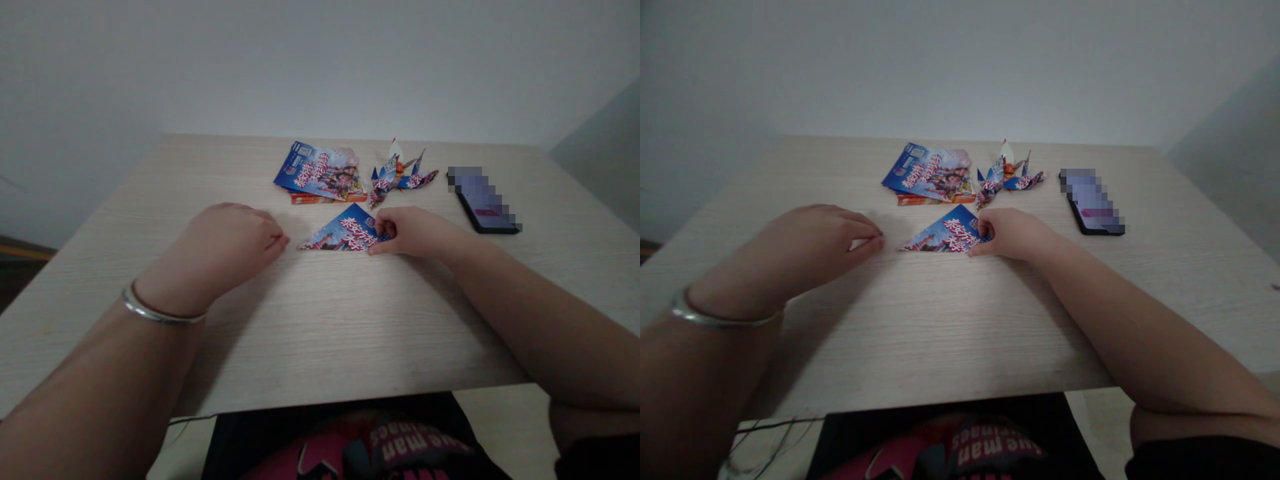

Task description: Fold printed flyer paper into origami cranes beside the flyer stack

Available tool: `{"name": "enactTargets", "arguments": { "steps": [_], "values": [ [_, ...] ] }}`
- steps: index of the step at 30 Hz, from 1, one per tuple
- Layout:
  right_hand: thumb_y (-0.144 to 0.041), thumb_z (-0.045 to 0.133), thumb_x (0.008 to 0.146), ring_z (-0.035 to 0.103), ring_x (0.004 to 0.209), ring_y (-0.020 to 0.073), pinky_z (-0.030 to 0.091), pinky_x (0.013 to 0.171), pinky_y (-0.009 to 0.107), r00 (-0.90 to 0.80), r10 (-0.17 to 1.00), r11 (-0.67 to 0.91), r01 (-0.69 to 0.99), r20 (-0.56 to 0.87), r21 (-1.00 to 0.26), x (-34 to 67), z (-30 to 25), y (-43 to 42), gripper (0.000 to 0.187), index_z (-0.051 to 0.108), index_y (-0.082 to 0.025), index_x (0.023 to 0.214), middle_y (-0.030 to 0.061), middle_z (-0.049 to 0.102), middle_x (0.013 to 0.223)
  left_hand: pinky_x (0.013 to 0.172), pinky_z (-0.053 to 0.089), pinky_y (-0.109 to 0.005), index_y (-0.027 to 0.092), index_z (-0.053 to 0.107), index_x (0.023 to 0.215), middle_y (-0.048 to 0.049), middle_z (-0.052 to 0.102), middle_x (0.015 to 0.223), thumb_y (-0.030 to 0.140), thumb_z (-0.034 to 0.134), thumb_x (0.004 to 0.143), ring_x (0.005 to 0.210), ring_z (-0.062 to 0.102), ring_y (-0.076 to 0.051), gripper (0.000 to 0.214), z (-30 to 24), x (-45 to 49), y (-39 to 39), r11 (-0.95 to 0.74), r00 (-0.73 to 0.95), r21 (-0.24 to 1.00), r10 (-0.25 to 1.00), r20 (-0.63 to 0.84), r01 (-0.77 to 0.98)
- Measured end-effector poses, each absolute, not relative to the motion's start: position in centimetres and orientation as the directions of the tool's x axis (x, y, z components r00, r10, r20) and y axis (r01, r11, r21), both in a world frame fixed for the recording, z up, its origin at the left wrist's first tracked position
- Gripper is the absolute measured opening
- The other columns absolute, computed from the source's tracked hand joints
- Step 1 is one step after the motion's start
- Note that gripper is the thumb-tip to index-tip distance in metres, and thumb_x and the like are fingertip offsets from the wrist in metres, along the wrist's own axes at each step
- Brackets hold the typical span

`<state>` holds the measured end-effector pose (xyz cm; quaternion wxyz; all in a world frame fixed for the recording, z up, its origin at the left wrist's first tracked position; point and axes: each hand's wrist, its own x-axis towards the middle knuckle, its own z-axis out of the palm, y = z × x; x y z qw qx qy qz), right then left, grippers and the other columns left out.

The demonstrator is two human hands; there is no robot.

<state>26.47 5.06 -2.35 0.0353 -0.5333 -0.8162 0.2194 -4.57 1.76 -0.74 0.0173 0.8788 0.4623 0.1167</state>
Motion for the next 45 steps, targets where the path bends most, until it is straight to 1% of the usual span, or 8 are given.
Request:
{"name": "enactTargets", "arguments": {
  "steps": [2, 7, 13, 20, 26, 35, 39, 45],
  "values": [
    [-0.048, 0.077, 0.072, 0.055, 0.065, 0.0161, 0.035, 0.057, 0.03, -0.436, 0.885, 0.346, 0.85, -0.163, -0.398, 26.5, -2.6, 5.1, 0.034, 0.059, -0.023, 0.083, 0.0008, 0.067, 0.081, 0.085, 0.051, -0.045, 0.016, 0.072, 0.092, -0.0101, 0.072, 0.091, 0.034, 0.04, 0.098, 0.085, 0.067, -0.025, 0.037, -0.3, -3.0, 1.5, -0.523, 0.521, -0.004, 0.849, 0.087, 0.853],
    [-0.041, 0.074, 0.08, 0.061, 0.081, 0.0195, 0.043, 0.069, 0.03, -0.583, 0.811, 0.539, 0.719, 0.043, -0.439, 26.4, -3.6, 5.2, 0.022, 0.069, -0.022, 0.091, 0.0038, 0.071, 0.091, 0.116, 0.038, -0.04, 0.02, 0.051, 0.143, -0.0077, 0.055, 0.148, 0.031, 0.042, 0.1, 0.131, 0.054, -0.023, 0.045, -0.9, -0.1, 0.8, -0.775, 0.775, 0.08, 0.631, 0.044, 0.627],
    [-0.026, 0.06, 0.093, 0.065, 0.093, 0.0209, 0.046, 0.088, 0.036, -0.767, 0.558, 0.823, 0.465, 0.316, -0.326, 25.8, -4.3, 4.8, 0.017, 0.077, -0.024, 0.095, 0.0054, 0.075, 0.097, 0.121, 0.029, -0.044, 0.018, 0.053, 0.143, -0.0084, 0.052, 0.151, 0.033, 0.04, 0.102, 0.14, 0.046, -0.025, 0.045, -2.4, -0.8, 1.4, -0.788, 0.788, -0.009, 0.616, 0.005, 0.616],
    [-0.029, 0.056, 0.094, 0.065, 0.099, 0.0244, 0.048, 0.088, 0.037, -0.77, 0.58, 0.814, 0.553, 0.266, -0.178, 25.7, -4.0, 4.2, 0.022, 0.075, -0.022, 0.101, 0.0078, 0.074, 0.105, 0.119, 0.031, -0.049, 0.03, 0.055, 0.14, -0.0047, 0.053, 0.15, 0.034, 0.042, 0.102, 0.141, 0.045, -0.025, 0.041, -2.4, -1.3, 1.7, -0.799, 0.798, 0.019, 0.602, 0.024, 0.601],
    [-0.048, 0.069, 0.084, 0.06, 0.111, 0.0324, 0.043, 0.098, 0.045, -0.54, 0.797, 0.597, 0.77, 0.269, -0.225, 25.6, -4.2, 4.6, 0.049, 0.068, -0.015, 0.12, 0.0159, 0.07, 0.12, 0.111, 0.042, -0.049, 0.015, 0.046, 0.145, -0.0167, 0.054, 0.145, 0.036, 0.053, 0.094, 0.13, 0.054, -0.031, 0.056, -2.7, -0.5, 1.6, -0.618, 0.585, 0.171, 0.784, 0.208, 0.767],
    [-0.025, 0.065, 0.082, 0.061, 0.098, 0.0269, 0.044, 0.087, 0.04, -0.563, 0.745, 0.667, 0.646, 0.359, -0.371, 25.0, -3.6, 3.8, 0.029, 0.068, -0.021, 0.111, 0.008, 0.072, 0.106, 0.109, 0.046, -0.048, 0.018, 0.035, 0.149, -0.0157, 0.058, 0.14, 0.031, 0.069, 0.082, 0.127, 0.057, -0.029, 0.076, -3.8, -0.7, 2.2, -0.501, 0.394, 0.554, 0.865, 0.309, 0.664],
    [-0.028, 0.059, 0.089, 0.063, 0.092, 0.0245, 0.046, 0.089, 0.041, -0.658, 0.654, 0.757, 0.581, 0.374, -0.3, 24.9, -3.4, 4.0, 0.011, 0.068, -0.022, 0.089, 0.0074, 0.072, 0.093, 0.115, 0.041, -0.048, 0.021, 0.059, 0.125, -0.0125, 0.054, 0.14, 0.041, 0.064, 0.088, 0.134, 0.049, -0.026, 0.043, -3.3, -0.5, 2.0, -0.534, 0.414, 0.565, 0.845, 0.339, 0.629],
    [-0.019, 0.056, 0.089, 0.066, 0.115, 0.0246, 0.051, 0.101, 0.043, -0.744, 0.566, 0.823, 0.488, 0.356, -0.291, 25.3, -3.5, 4.0, 0.02, 0.073, -0.02, 0.098, 0.0085, 0.077, 0.107, 0.117, 0.038, -0.053, 0.02, 0.052, 0.142, -0.013, 0.055, 0.145, 0.064, 0.059, 0.086, 0.135, 0.05, -0.031, 0.071, -2.5, -0.5, 1.5, -0.494, 0.458, 0.599, 0.86, 0.226, 0.631]
  ]
}}
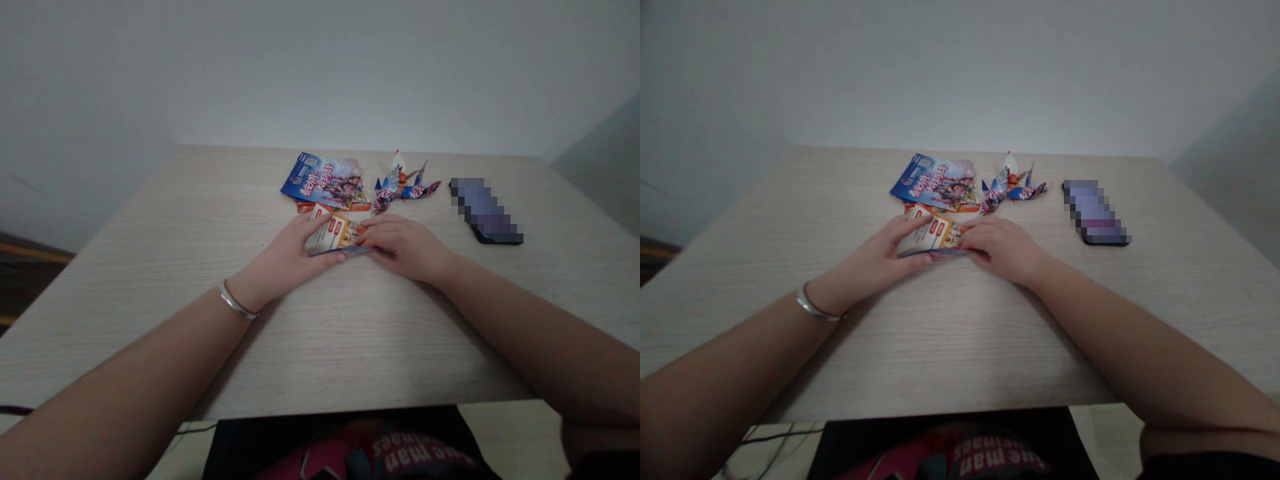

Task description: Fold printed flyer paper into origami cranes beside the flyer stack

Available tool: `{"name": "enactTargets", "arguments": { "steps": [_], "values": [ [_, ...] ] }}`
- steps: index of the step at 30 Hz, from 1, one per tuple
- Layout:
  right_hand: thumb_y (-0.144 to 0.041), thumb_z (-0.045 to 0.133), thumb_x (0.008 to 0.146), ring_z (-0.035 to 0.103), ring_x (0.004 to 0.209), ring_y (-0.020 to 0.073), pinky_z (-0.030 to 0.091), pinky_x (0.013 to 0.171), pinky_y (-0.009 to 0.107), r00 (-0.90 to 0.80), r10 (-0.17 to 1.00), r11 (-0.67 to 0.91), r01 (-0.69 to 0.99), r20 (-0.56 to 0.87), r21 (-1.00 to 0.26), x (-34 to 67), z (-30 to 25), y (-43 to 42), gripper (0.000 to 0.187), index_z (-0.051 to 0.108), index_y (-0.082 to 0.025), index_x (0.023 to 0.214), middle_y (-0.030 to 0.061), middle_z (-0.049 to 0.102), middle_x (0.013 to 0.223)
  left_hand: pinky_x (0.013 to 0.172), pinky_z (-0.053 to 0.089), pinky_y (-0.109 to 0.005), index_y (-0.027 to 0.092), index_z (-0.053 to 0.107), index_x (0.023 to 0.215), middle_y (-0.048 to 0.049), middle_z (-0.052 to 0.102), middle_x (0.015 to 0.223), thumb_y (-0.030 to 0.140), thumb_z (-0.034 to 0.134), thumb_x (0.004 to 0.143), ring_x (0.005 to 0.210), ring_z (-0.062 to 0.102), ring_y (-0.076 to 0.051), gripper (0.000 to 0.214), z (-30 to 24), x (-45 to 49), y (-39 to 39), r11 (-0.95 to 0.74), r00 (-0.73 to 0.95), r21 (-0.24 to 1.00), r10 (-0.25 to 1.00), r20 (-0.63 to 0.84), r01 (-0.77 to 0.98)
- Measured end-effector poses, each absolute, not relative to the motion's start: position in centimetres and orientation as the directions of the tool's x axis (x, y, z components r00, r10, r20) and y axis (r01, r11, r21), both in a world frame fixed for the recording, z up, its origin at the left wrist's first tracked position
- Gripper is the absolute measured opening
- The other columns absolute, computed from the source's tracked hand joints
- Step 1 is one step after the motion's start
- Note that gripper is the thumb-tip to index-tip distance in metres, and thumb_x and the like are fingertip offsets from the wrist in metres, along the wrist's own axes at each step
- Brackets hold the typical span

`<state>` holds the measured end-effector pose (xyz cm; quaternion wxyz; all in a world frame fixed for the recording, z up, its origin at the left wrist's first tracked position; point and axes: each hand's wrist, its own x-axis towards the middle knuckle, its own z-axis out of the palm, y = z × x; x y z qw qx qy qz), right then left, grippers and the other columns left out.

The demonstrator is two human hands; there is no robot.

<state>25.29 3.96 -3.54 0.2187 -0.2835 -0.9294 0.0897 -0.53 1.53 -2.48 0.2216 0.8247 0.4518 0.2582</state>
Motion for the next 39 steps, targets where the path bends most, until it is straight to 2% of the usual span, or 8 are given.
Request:
{"name": "enactTargets", "arguments": {
  "steps": [4, 9, 13, 22, 26, 31, 35, 39],
  "values": [
    [-0.016, 0.06, 0.085, 0.063, 0.124, 0.023, 0.049, 0.107, 0.042, -0.827, 0.489, 0.863, 0.41, 0.279, -0.295, 26.1, -3.5, 4.0, 0.031, 0.074, -0.019, 0.113, 0.0082, 0.074, 0.123, 0.116, 0.041, -0.049, 0.023, 0.059, 0.137, -0.009, 0.057, 0.145, 0.055, 0.037, 0.1, 0.135, 0.052, -0.027, 0.053, -1.9, -0.8, 1.3, -0.423, 0.402, 0.664, 0.894, 0.196, 0.616],
    [-0.016, 0.064, 0.079, 0.064, 0.123, 0.0232, 0.05, 0.106, 0.042, -0.828, 0.512, 0.843, 0.432, 0.229, -0.321, 26.8, -3.6, 4.4, 0.03, 0.076, -0.024, 0.105, 0.0061, 0.071, 0.128, 0.106, 0.05, -0.045, 0.018, 0.066, 0.128, -0.0098, 0.067, 0.13, 0.036, 0.061, 0.089, 0.116, 0.064, -0.025, 0.043, -2.2, -0.8, 1.8, -0.352, 0.314, 0.619, 0.933, 0.175, 0.702],
    [-0.015, 0.063, 0.079, 0.068, 0.116, 0.023, 0.052, 0.101, 0.041, -0.83, 0.503, 0.853, 0.43, 0.243, -0.295, 26.8, -3.4, 4.4, 0.03, 0.075, -0.023, 0.106, 0.0065, 0.073, 0.124, 0.107, 0.05, -0.043, 0.019, 0.062, 0.131, -0.0084, 0.065, 0.131, 0.021, 0.058, 0.087, 0.12, 0.061, -0.023, 0.044, -2.9, -1.0, 2.3, -0.399, 0.342, 0.568, 0.916, 0.209, 0.72],
    [-0.016, 0.061, 0.086, 0.067, 0.119, 0.0237, 0.054, 0.101, 0.04, -0.85, 0.461, 0.884, 0.415, 0.253, -0.217, 27.0, -3.4, 4.3, 0.03, 0.075, -0.019, 0.112, 0.0084, 0.073, 0.125, 0.12, 0.026, -0.059, 0.018, 0.059, 0.135, -0.0174, 0.022, 0.165, 0.055, 0.06, 0.09, 0.149, 0.027, -0.041, 0.058, -2.8, -1.4, 1.2, -0.614, 0.591, 0.122, 0.786, 0.181, 0.78],
    [-0.016, 0.06, 0.087, 0.066, 0.12, 0.0214, 0.053, 0.103, 0.039, -0.835, 0.479, 0.877, 0.438, 0.27, -0.198, 27.4, -3.8, 4.6, 0.029, 0.074, -0.02, 0.112, 0.0067, 0.072, 0.127, 0.121, 0.019, -0.062, 0.017, 0.049, 0.145, -0.016, 0.031, 0.162, 0.057, 0.051, 0.095, 0.152, 0.022, -0.039, 0.064, -2.9, -1.3, 1.0, -0.609, 0.606, 0.056, 0.793, 0.058, 0.791],
    [-0.016, 0.059, 0.087, 0.069, 0.113, 0.0231, 0.054, 0.099, 0.041, -0.809, 0.521, 0.853, 0.485, 0.274, -0.19, 27.5, -3.6, 4.7, 0.026, 0.074, -0.019, 0.108, 0.0071, 0.074, 0.122, 0.121, 0.024, -0.057, 0.019, 0.056, 0.139, -0.0108, 0.053, 0.149, 0.046, 0.057, 0.093, 0.143, 0.042, -0.03, 0.053, -2.9, -1.2, 1.7, -0.687, 0.681, 0.163, 0.725, 0.102, 0.708],
    [-0.022, 0.056, 0.091, 0.072, 0.098, 0.0251, 0.056, 0.085, 0.039, -0.76, 0.579, 0.813, 0.565, 0.295, -0.14, 27.4, -3.4, 4.4, 0.024, 0.077, -0.018, 0.102, 0.0101, 0.078, 0.106, 0.116, 0.037, -0.045, 0.021, 0.074, 0.105, -0.0044, 0.073, 0.119, 0.032, 0.053, 0.095, 0.125, 0.059, -0.024, 0.026, -2.2, -1.2, 1.6, -0.774, 0.734, 0.329, 0.626, 0.264, 0.542],
    [-0.027, 0.056, 0.092, 0.071, 0.093, 0.0241, 0.055, 0.081, 0.037, -0.724, 0.62, 0.783, 0.596, 0.303, -0.178, 27.6, -3.5, 4.3, 0.025, 0.078, -0.018, 0.099, 0.0104, 0.078, 0.101, 0.094, 0.054, -0.038, 0.019, 0.072, 0.105, -0.0072, 0.075, 0.111, 0.042, 0.03, 0.104, 0.102, 0.069, -0.021, 0.048, -0.8, -1.1, 0.7, -0.643, 0.711, 0.599, 0.683, 0.167, 0.477]
  ]
}}
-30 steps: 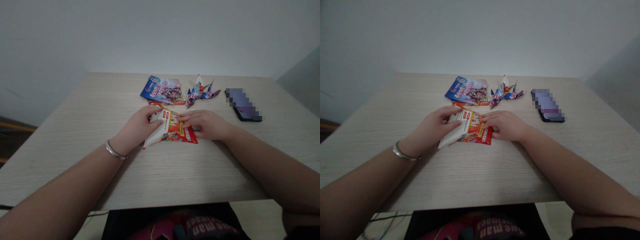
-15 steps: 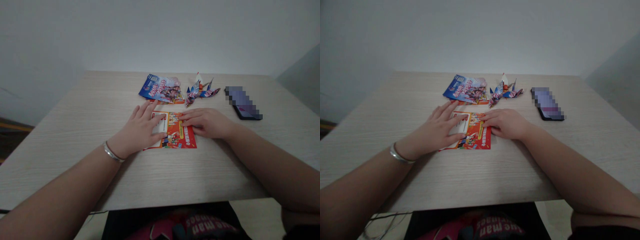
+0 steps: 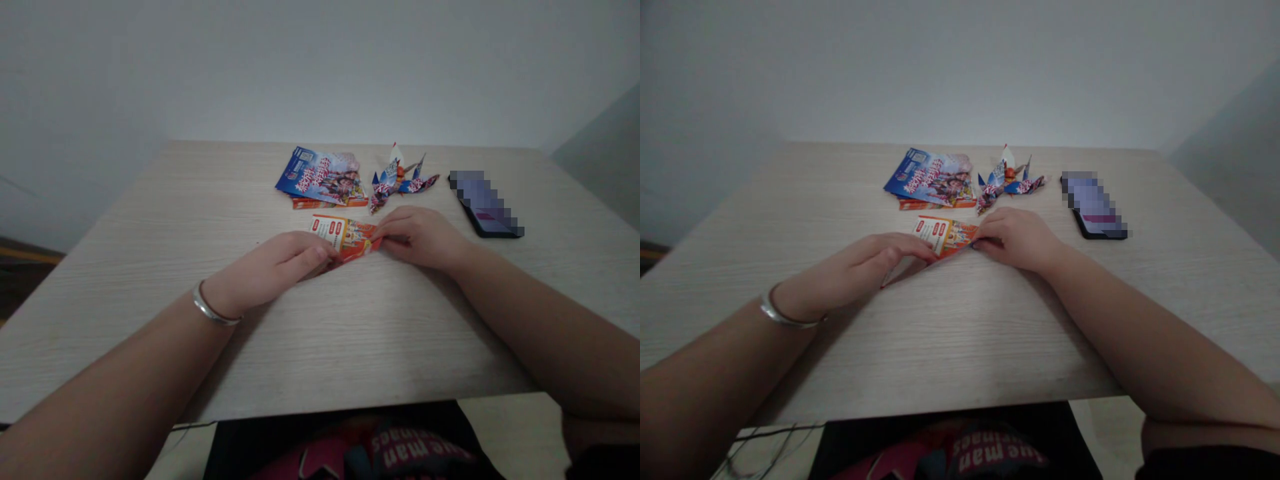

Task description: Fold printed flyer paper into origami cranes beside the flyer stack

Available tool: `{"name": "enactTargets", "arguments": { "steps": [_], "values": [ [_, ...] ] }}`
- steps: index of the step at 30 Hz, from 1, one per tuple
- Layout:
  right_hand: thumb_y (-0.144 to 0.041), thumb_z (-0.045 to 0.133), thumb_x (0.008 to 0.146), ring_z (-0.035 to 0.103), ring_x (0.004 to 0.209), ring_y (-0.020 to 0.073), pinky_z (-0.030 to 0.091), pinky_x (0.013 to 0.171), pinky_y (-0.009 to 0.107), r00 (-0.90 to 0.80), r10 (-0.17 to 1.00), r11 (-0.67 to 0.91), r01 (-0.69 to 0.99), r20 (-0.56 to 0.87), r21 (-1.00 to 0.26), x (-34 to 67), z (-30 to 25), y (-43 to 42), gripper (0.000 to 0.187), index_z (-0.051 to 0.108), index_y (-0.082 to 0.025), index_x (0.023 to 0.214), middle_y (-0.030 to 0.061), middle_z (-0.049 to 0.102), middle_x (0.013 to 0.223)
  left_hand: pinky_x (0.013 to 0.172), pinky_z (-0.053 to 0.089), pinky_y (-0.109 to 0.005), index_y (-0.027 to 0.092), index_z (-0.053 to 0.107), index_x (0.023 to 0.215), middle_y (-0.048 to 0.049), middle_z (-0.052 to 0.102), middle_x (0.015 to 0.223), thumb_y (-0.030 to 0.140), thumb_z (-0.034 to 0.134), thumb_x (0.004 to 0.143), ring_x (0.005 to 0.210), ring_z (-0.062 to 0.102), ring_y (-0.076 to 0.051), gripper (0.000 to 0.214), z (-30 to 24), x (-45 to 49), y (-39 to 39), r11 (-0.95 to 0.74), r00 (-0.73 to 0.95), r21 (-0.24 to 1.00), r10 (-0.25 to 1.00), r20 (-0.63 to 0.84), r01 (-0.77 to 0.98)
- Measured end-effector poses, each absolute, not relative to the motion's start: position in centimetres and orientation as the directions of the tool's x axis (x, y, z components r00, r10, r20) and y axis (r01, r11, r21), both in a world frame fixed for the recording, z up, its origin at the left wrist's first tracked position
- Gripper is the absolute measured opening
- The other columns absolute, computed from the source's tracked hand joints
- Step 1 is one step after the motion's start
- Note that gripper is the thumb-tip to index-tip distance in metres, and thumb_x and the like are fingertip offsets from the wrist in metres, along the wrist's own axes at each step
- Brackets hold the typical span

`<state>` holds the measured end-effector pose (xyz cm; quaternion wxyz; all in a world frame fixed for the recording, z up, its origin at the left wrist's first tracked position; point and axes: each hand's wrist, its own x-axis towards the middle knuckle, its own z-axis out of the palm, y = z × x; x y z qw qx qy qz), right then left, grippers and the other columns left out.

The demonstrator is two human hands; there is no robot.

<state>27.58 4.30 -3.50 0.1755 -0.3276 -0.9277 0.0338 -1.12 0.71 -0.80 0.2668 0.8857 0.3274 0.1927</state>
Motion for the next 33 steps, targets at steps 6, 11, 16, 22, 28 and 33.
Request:
{"name": "enactTargets", "arguments": {
  "steps": [6, 11, 16, 22, 28, 33],
  "values": [
    [-0.032, 0.057, 0.094, 0.069, 0.092, 0.02, 0.052, 0.084, 0.033, -0.74, 0.621, 0.773, 0.525, 0.257, -0.357, 27.6, -3.4, 4.6, 0.026, 0.078, -0.019, 0.089, 0.0082, 0.077, 0.096, 0.092, 0.05, -0.033, 0.019, 0.071, 0.084, -0.0057, 0.073, 0.1, 0.037, 0.044, 0.101, 0.095, 0.066, -0.018, 0.036, -0.7, -1.0, 1.0, -0.709, 0.781, 0.487, 0.619, 0.082, 0.511],
    [-0.039, 0.054, 0.095, 0.065, 0.078, 0.0165, 0.048, 0.073, 0.03, -0.756, 0.635, 0.703, 0.481, 0.159, -0.523, 26.8, -3.1, 4.3, 0.034, 0.07, -0.019, 0.073, 0.0048, 0.071, 0.079, 0.071, 0.049, -0.029, 0.018, 0.064, 0.068, -0.0038, 0.069, 0.079, 0.035, 0.041, 0.099, 0.07, 0.061, -0.015, 0.041, -0.9, -1.3, 1.3, -0.528, 0.627, 0.53, 0.779, -0.008, 0.664],
    [-0.035, 0.064, 0.087, 0.059, 0.063, 0.0134, 0.042, 0.058, 0.026, -0.58, 0.812, 0.495, 0.625, 0.066, -0.603, 25.5, -3.4, 3.2, 0.016, 0.068, -0.019, 0.082, -0.0001, 0.067, 0.071, 0.071, 0.05, -0.032, 0.017, 0.07, 0.083, -0.0058, 0.07, 0.082, 0.029, 0.05, 0.09, 0.072, 0.063, -0.019, 0.024, -1.3, -0.5, 1.0, -0.38, 0.429, 0.455, 0.903, -0.006, 0.805],
    [-0.024, 0.068, 0.084, 0.065, 0.073, 0.0156, 0.05, 0.066, 0.028, -0.461, 0.871, 0.468, 0.671, 0.171, -0.575, 24.5, -3.9, 2.8, 0.03, 0.064, -0.02, 0.113, 0.0026, 0.073, 0.088, 0.095, 0.054, -0.04, 0.009, 0.051, 0.137, -0.0166, 0.063, 0.128, 0.019, 0.054, 0.089, 0.105, 0.065, -0.023, 0.05, -3.5, 0.2, 1.3, -0.449, 0.359, 0.399, 0.89, 0.282, 0.799],
    [-0.024, 0.058, 0.094, 0.068, 0.097, 0.0213, 0.052, 0.09, 0.035, -0.664, 0.701, 0.708, 0.608, 0.258, -0.359, 24.7, -4.2, 3.4, 0.021, 0.076, -0.016, 0.1, 0.0096, 0.075, 0.104, 0.106, 0.048, -0.049, 0.015, 0.073, 0.112, -0.0131, 0.067, 0.126, 0.019, 0.048, 0.093, 0.116, 0.062, -0.029, 0.031, -4.0, 0.1, 1.7, -0.596, 0.542, 0.213, 0.798, 0.265, 0.774],
    [-0.032, 0.067, 0.09, 0.068, 0.099, 0.0231, 0.053, 0.09, 0.037, -0.678, 0.699, 0.713, 0.631, 0.227, -0.306, 24.8, -4.0, 3.2, 0.023, 0.077, -0.018, 0.105, 0.0097, 0.075, 0.109, 0.106, 0.047, -0.05, 0.013, 0.073, 0.108, -0.0153, 0.067, 0.125, 0.024, 0.045, 0.096, 0.117, 0.061, -0.03, 0.032, -3.2, 0.3, 1.2, -0.596, 0.56, 0.193, 0.801, 0.212, 0.78]
  ]
}}
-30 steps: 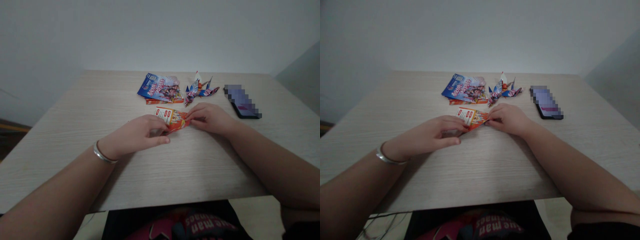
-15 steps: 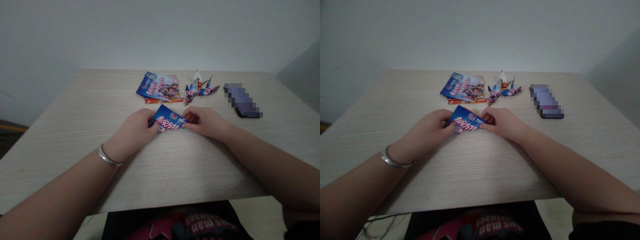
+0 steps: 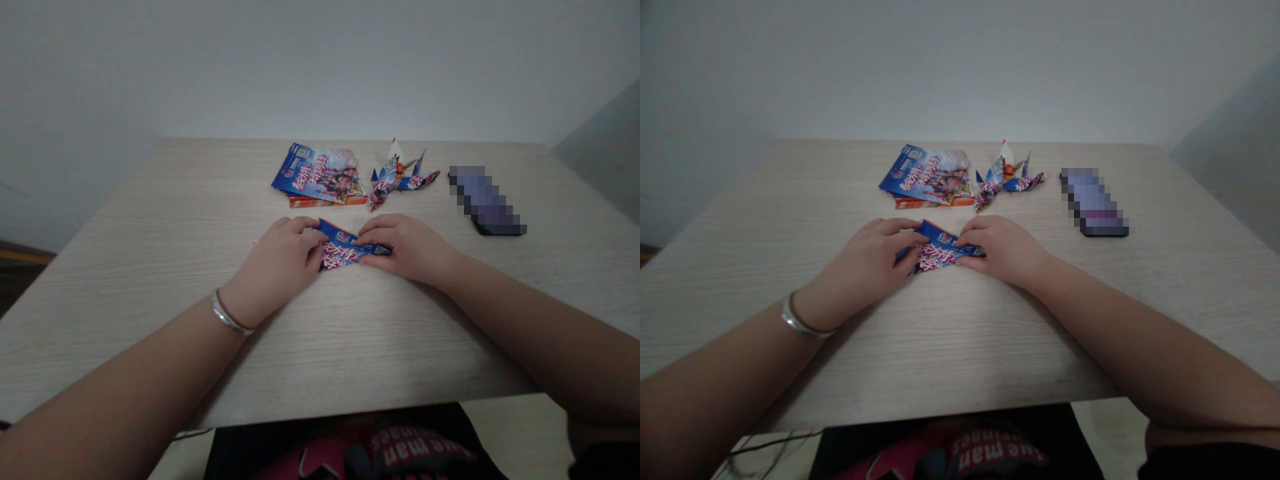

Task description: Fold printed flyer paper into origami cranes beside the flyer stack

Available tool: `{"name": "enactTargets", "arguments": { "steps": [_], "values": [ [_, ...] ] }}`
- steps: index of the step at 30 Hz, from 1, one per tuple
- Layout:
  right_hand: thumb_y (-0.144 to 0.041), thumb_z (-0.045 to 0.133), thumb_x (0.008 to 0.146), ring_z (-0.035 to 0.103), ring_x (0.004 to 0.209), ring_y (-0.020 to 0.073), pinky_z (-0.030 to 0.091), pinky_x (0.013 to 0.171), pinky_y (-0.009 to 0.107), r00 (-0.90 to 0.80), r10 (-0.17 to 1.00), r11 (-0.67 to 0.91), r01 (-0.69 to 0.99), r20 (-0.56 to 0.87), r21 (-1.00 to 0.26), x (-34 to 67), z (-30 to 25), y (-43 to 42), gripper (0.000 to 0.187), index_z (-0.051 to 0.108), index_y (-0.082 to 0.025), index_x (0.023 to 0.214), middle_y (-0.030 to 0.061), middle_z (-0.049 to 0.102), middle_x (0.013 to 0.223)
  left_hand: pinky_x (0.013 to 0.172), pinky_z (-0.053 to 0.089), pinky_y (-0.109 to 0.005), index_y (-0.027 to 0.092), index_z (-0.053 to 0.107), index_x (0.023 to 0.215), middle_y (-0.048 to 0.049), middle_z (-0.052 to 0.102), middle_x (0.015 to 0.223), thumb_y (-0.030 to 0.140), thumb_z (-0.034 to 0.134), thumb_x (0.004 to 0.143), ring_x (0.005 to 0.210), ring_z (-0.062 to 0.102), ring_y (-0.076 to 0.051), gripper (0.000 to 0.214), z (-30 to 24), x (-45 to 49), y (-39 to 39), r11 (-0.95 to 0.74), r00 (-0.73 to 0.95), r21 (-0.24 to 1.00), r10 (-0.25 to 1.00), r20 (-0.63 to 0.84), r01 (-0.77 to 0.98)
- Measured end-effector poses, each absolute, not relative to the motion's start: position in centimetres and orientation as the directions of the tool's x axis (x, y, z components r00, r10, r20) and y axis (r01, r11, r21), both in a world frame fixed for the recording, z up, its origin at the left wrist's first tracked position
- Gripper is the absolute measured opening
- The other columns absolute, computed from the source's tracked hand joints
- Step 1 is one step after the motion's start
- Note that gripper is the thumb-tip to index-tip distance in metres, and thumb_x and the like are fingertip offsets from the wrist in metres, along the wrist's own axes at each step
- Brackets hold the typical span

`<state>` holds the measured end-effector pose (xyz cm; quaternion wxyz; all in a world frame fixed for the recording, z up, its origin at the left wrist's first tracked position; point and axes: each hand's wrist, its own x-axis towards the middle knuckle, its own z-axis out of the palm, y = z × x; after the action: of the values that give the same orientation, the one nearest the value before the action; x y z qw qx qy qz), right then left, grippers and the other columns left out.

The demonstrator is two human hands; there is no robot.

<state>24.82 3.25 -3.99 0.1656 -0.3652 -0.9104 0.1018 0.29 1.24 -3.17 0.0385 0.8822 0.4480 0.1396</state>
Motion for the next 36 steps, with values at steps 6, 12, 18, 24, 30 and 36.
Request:
{"name": "enactTargets", "arguments": {
  "steps": [6, 12, 18, 24, 30, 36],
  "values": [
    [-0.034, 0.069, 0.088, 0.067, 0.102, 0.0248, 0.053, 0.09, 0.038, -0.717, 0.653, 0.756, 0.604, 0.244, -0.251, 25.1, -4.3, 3.1, 0.026, 0.076, -0.019, 0.109, 0.0101, 0.073, 0.113, 0.108, 0.041, -0.054, 0.006, 0.047, 0.143, -0.0215, 0.061, 0.132, 0.042, 0.047, 0.096, 0.122, 0.055, -0.036, 0.059, -3.6, -0.1, 1.1, -0.447, 0.412, 0.175, 0.888, 0.204, 0.877],
    [-0.032, 0.067, 0.089, 0.067, 0.104, 0.0259, 0.052, 0.092, 0.04, -0.741, 0.625, 0.78, 0.578, 0.244, -0.24, 25.2, -4.2, 3.0, 0.023, 0.076, -0.018, 0.105, 0.0099, 0.073, 0.114, 0.118, 0.026, -0.056, 0.008, 0.049, 0.14, -0.0218, 0.046, 0.151, 0.054, 0.046, 0.096, 0.142, 0.038, -0.038, 0.064, -4.8, -0.8, 1.6, -0.472, 0.452, 0.16, 0.88, 0.145, 0.867],
    [-0.035, 0.066, 0.09, 0.066, 0.104, 0.0252, 0.051, 0.094, 0.041, -0.762, 0.599, 0.799, 0.554, 0.246, -0.232, 25.4, -3.9, 3.0, 0.022, 0.076, -0.021, 0.103, 0.007, 0.075, 0.116, 0.115, 0.03, -0.061, 0.013, 0.056, 0.126, -0.02, 0.05, 0.147, 0.051, 0.052, 0.093, 0.138, 0.044, -0.038, 0.05, -4.2, -0.6, 1.6, -0.49, 0.467, 0.171, 0.87, 0.159, 0.855],
    [-0.026, 0.058, 0.093, 0.064, 0.108, 0.0272, 0.05, 0.097, 0.044, -0.778, 0.569, 0.817, 0.571, 0.267, -0.078, 25.8, -3.7, 3.4, 0.027, 0.074, -0.018, 0.114, 0.0104, 0.073, 0.118, 0.103, 0.047, -0.049, 0.014, 0.063, 0.093, -0.0157, 0.067, 0.117, 0.039, 0.055, 0.091, 0.111, 0.061, -0.03, 0.027, -3.5, -0.9, 2.0, -0.486, 0.449, 0.296, 0.874, 0.188, 0.822],
    [-0.022, 0.051, 0.094, 0.061, 0.113, 0.0286, 0.049, 0.099, 0.047, -0.632, 0.695, 0.705, 0.692, 0.341, -0.155, 26.4, -4.0, 4.2, 0.03, 0.075, -0.02, 0.113, 0.0141, 0.068, 0.121, 0.108, 0.045, -0.043, 0.018, 0.072, 0.099, -0.0095, 0.069, 0.121, 0.034, 0.051, 0.097, 0.116, 0.061, -0.024, 0.027, -2.7, -1.2, 1.9, -0.736, 0.732, 0.32, 0.662, 0.161, 0.596],
    [-0.041, 0.061, 0.09, 0.058, 0.125, 0.0331, 0.045, 0.108, 0.053, -0.672, 0.71, 0.701, 0.643, 0.213, -0.307, 26.1, -3.9, 4.0, 0.061, 0.052, -0.013, 0.143, 0.0184, 0.062, 0.138, 0.107, 0.045, -0.04, 0.021, 0.07, 0.109, -0.0052, 0.07, 0.118, 0.03, 0.05, 0.1, 0.113, 0.061, -0.021, 0.024, -2.0, -0.5, 1.2, -0.833, 0.85, 0.313, 0.512, 0.123, 0.457]
  ]
}}
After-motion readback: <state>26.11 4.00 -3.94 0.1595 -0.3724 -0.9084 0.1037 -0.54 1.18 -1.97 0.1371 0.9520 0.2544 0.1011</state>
